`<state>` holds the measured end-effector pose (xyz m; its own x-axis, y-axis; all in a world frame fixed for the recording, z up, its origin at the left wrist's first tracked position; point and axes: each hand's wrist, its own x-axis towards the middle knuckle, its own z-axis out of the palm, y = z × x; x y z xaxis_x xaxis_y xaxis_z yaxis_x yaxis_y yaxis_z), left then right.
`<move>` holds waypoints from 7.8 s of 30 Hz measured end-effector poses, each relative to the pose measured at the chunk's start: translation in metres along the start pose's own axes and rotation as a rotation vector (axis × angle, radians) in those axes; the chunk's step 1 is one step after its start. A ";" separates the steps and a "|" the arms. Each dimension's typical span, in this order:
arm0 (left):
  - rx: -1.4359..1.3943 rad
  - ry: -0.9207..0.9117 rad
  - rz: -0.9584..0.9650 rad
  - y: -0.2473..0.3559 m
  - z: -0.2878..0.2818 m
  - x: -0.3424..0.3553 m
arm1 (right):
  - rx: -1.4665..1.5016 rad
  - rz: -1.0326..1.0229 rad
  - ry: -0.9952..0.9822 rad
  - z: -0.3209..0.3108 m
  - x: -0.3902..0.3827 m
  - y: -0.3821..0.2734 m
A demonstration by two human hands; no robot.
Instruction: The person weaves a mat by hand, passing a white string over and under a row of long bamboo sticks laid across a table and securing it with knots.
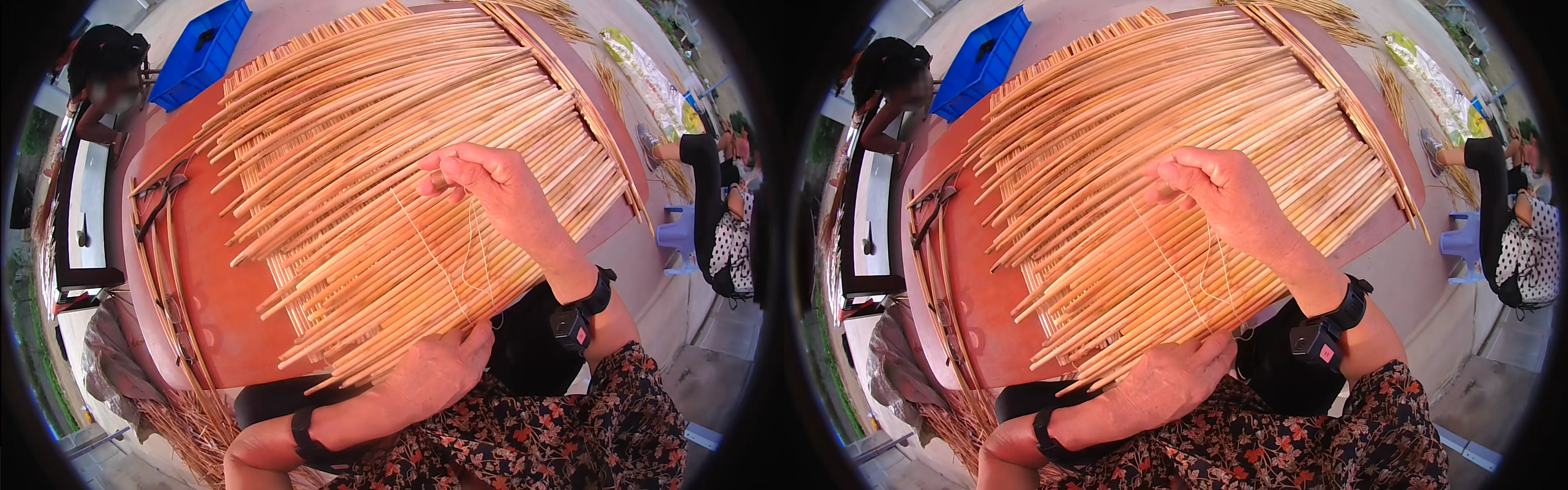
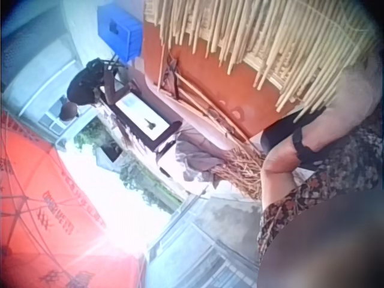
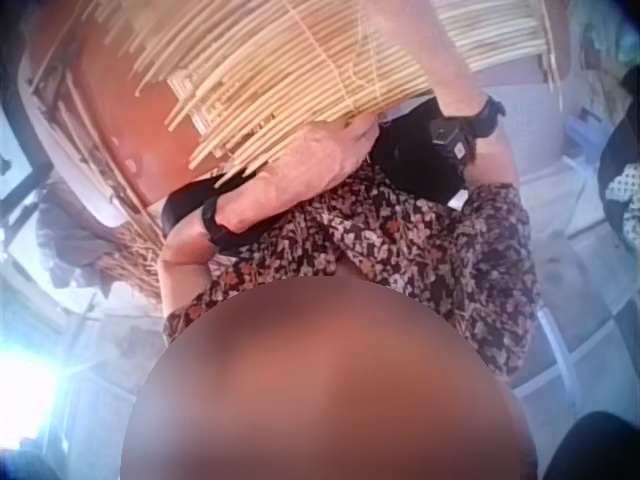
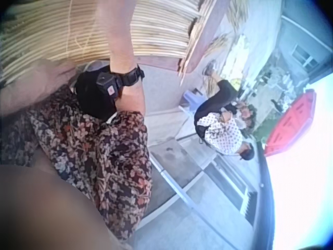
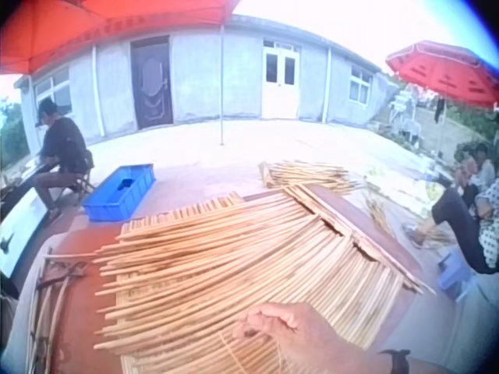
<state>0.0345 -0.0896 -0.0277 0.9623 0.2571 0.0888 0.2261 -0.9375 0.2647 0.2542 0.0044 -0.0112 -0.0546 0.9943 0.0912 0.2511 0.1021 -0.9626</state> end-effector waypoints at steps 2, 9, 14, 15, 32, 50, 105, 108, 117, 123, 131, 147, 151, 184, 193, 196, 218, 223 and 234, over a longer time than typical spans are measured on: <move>-0.191 0.034 -0.098 -0.008 -0.016 0.000 | 0.174 0.122 0.004 -0.003 0.000 -0.005; -0.295 0.312 -0.311 -0.038 -0.034 0.002 | 0.498 0.187 -0.009 -0.008 0.002 -0.013; -0.287 0.620 -0.585 -0.077 -0.035 0.002 | -0.054 0.065 -0.008 -0.003 -0.002 -0.008; -0.272 0.658 -0.670 -0.087 -0.035 0.000 | -0.250 0.082 0.025 -0.001 -0.001 -0.005; 0.152 0.473 -0.630 -0.147 -0.017 -0.015 | -1.116 0.182 0.009 -0.008 0.008 0.028; 0.082 0.166 -0.636 -0.153 -0.039 -0.013 | -1.062 0.197 -0.013 -0.002 0.006 0.025; -0.170 0.476 -0.635 -0.155 -0.012 0.005 | -1.317 -0.078 0.242 -0.084 0.001 0.082; -0.175 0.450 -0.646 -0.155 -0.015 0.004 | -1.321 -0.038 0.254 -0.087 0.000 0.088; -0.359 0.382 -0.618 -0.174 -0.033 0.004 | -1.365 0.056 0.271 -0.067 -0.009 0.087; -0.257 0.436 -0.702 -0.159 -0.016 0.008 | -1.404 0.074 0.288 -0.059 -0.009 0.085; -0.311 0.537 -0.665 -0.167 -0.003 0.002 | -1.443 0.043 0.309 -0.060 -0.009 0.088; -0.210 0.537 -0.618 -0.170 -0.003 0.003 | -1.360 0.116 0.357 -0.095 -0.017 0.092; -0.209 0.541 -0.618 -0.170 -0.003 0.002 | -1.389 0.081 0.367 -0.094 -0.018 0.101; -0.214 0.530 -0.607 -0.174 -0.002 0.001 | -1.263 0.042 0.309 -0.074 -0.019 0.079; -0.174 0.516 -0.573 -0.176 -0.002 -0.001 | -0.306 0.191 0.084 0.022 -0.015 -0.018; -0.187 0.508 -0.588 -0.176 -0.003 0.000 | 0.175 0.404 -0.003 0.048 0.000 -0.013; -0.051 0.575 -0.522 -0.176 0.000 0.006 | -0.411 -0.001 0.283 0.071 -0.002 0.017; -0.040 0.566 -0.520 -0.176 -0.001 0.006 | -0.507 -0.093 0.295 0.077 -0.003 0.018; -0.100 0.556 -0.536 -0.177 -0.001 0.004 | -0.552 -0.001 0.186 0.080 -0.006 0.020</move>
<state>-0.0014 0.0775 -0.0728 0.5024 0.7740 0.3854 0.5988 -0.6330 0.4907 0.1823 -0.0022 -0.0518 0.1031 0.9777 0.1828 0.7202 0.0534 -0.6917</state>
